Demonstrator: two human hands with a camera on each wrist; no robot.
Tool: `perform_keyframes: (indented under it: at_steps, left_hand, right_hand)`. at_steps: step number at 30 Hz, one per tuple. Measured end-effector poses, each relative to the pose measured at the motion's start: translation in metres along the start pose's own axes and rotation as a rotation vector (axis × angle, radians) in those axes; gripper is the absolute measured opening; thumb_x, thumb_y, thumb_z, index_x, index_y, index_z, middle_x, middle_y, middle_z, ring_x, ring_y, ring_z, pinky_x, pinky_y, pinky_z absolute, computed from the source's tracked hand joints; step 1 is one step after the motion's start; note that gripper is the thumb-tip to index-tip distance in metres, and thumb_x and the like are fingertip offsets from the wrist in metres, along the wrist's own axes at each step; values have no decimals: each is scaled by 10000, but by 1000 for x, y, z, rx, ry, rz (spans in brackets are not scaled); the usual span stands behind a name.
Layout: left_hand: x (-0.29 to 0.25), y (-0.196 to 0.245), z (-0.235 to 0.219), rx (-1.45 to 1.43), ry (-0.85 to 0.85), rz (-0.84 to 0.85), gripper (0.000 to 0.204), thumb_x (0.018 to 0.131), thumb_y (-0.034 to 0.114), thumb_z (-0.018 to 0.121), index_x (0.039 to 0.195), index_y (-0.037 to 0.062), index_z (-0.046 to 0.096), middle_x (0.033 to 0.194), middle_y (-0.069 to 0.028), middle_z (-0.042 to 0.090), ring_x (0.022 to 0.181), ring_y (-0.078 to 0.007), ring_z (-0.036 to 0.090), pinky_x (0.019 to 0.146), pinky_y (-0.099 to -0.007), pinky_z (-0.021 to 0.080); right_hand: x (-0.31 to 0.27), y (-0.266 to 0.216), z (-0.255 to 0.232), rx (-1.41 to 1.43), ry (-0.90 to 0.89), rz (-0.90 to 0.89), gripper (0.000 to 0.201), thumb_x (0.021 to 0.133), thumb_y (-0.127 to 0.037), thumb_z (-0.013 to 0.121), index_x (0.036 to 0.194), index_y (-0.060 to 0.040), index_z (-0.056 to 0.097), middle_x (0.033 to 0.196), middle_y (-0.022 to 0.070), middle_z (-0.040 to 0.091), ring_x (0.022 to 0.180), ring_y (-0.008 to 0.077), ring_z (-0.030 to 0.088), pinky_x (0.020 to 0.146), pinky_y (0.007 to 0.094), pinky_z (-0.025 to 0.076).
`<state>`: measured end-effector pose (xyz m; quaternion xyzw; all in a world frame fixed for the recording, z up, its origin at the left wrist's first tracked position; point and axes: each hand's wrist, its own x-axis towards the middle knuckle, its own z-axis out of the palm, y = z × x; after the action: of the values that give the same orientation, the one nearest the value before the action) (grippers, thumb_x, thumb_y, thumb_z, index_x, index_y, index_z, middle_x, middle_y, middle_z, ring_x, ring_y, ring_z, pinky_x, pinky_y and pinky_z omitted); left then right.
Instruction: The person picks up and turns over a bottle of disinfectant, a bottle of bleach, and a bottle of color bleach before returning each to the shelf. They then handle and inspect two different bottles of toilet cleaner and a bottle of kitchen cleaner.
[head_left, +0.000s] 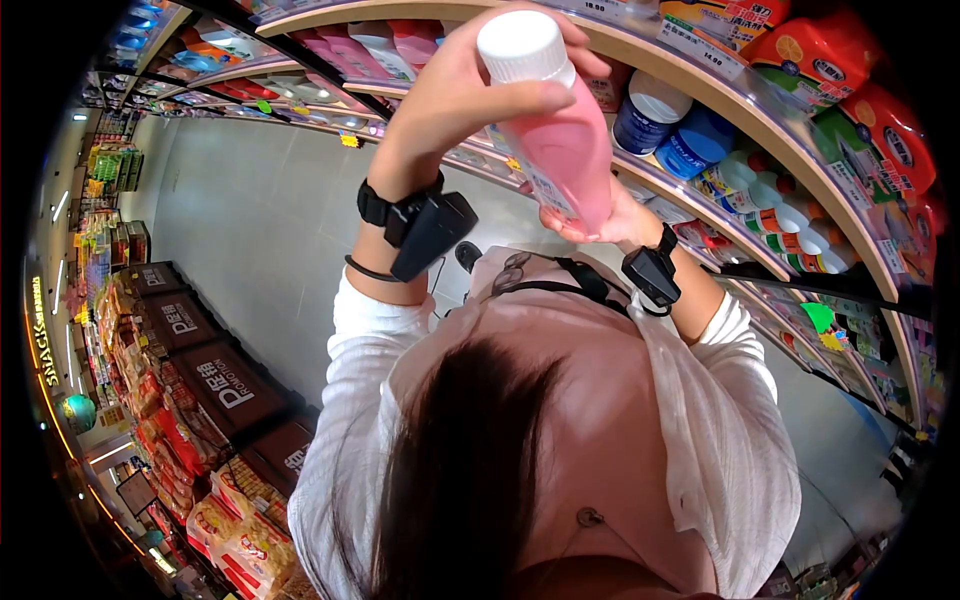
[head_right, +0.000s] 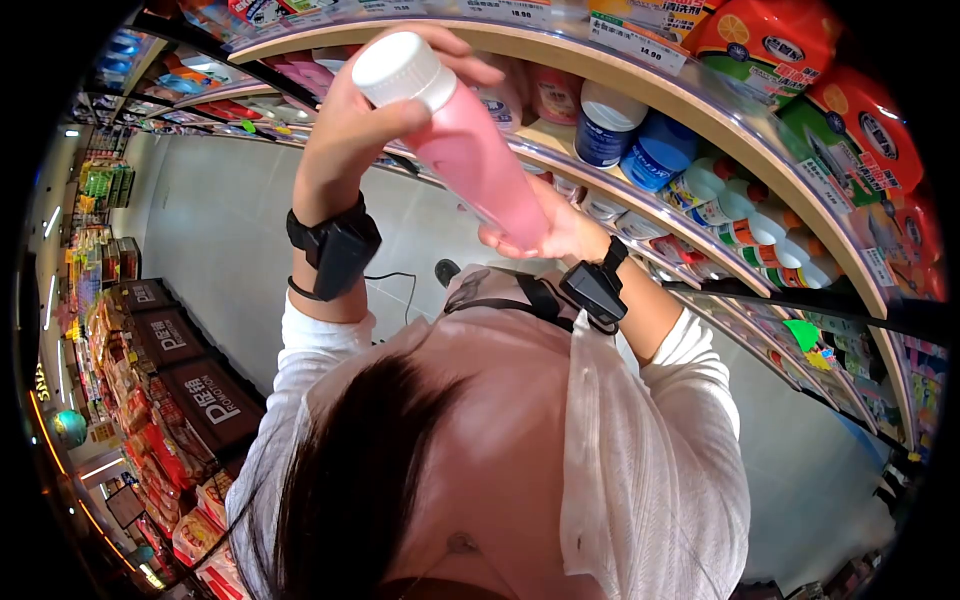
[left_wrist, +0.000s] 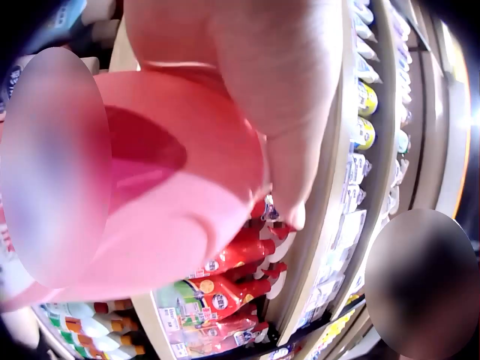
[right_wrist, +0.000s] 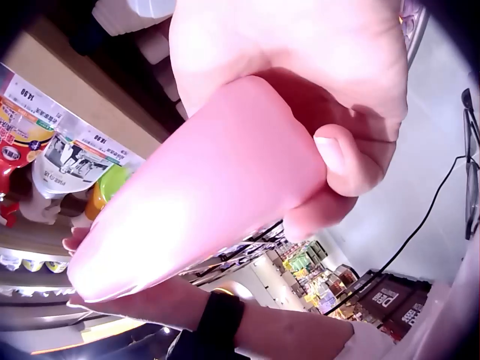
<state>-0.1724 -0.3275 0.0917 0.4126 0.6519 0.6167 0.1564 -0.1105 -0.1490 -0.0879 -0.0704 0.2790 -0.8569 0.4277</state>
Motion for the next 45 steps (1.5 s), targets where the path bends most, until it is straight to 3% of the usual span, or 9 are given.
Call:
perform_keyframes:
  at_steps: [7,9,15,18,24,29,36,43,45]
  left_hand:
    - [-1,-11,1,-105,113,-47,478,767,370,645,1046,-15,590,1032,-180,660,929,-222,647,831,-333,506]
    - [-1,-15,1,-81,221,-37,438,794,344,637,1037,-18,593,1005,-164,668,910,-209,650,819,-324,509]
    - [3,-26,2,-37,424,-59,308,846,250,631,1013,-8,609,981,-127,679,872,-162,649,799,-289,508]
    - [4,-35,2,-40,436,-77,295,845,236,642,1016,-3,613,992,-117,677,885,-147,637,810,-280,498]
    - [2,-67,0,46,226,-68,307,762,150,764,1011,23,637,953,-37,668,888,-100,611,802,-259,491]
    - [-8,-89,5,108,217,-301,389,784,112,745,1129,-1,602,1016,-37,639,932,-82,585,814,-241,480]
    - [-5,-103,12,176,210,-161,427,748,89,769,1132,3,601,1102,-70,640,1019,-121,582,894,-272,467]
    - [15,-135,14,280,81,63,399,735,48,735,1112,17,608,1196,-109,621,1239,-250,493,1026,-361,380]
    - [17,-145,13,236,50,45,392,733,63,739,1102,25,609,1217,-113,610,1284,-273,448,1045,-387,356]
  right_hand:
    - [5,-1,5,-74,19,-55,555,972,-480,326,1273,-23,417,1064,284,561,553,308,610,401,314,467]
    - [6,-4,-9,266,-182,4,580,980,-462,309,1344,-13,360,1171,312,533,668,356,657,478,329,531]
    - [-1,-12,-20,220,-16,-137,586,998,-429,226,1408,-16,292,1295,276,479,1019,455,595,853,457,543]
    - [2,-13,-34,250,-40,-139,561,1003,-400,231,1395,-7,311,1308,262,476,1060,453,575,925,488,499]
    - [5,-16,-39,476,404,-189,464,996,-301,299,1353,-14,368,1321,232,460,1199,401,477,1011,523,420]
    - [14,-10,-68,590,581,-292,447,950,-232,448,1307,30,385,1343,272,406,1221,426,440,1033,542,394]
    - [30,-17,-74,760,653,-389,421,906,-224,542,1227,31,445,1253,230,485,1201,381,471,1044,525,394]
    - [41,-41,-58,713,566,-620,323,879,-238,598,1135,-58,514,1133,89,568,965,225,554,684,311,490]
    - [41,-41,-72,692,536,-600,325,871,-238,601,1134,-65,517,1118,87,575,980,226,552,697,319,497]
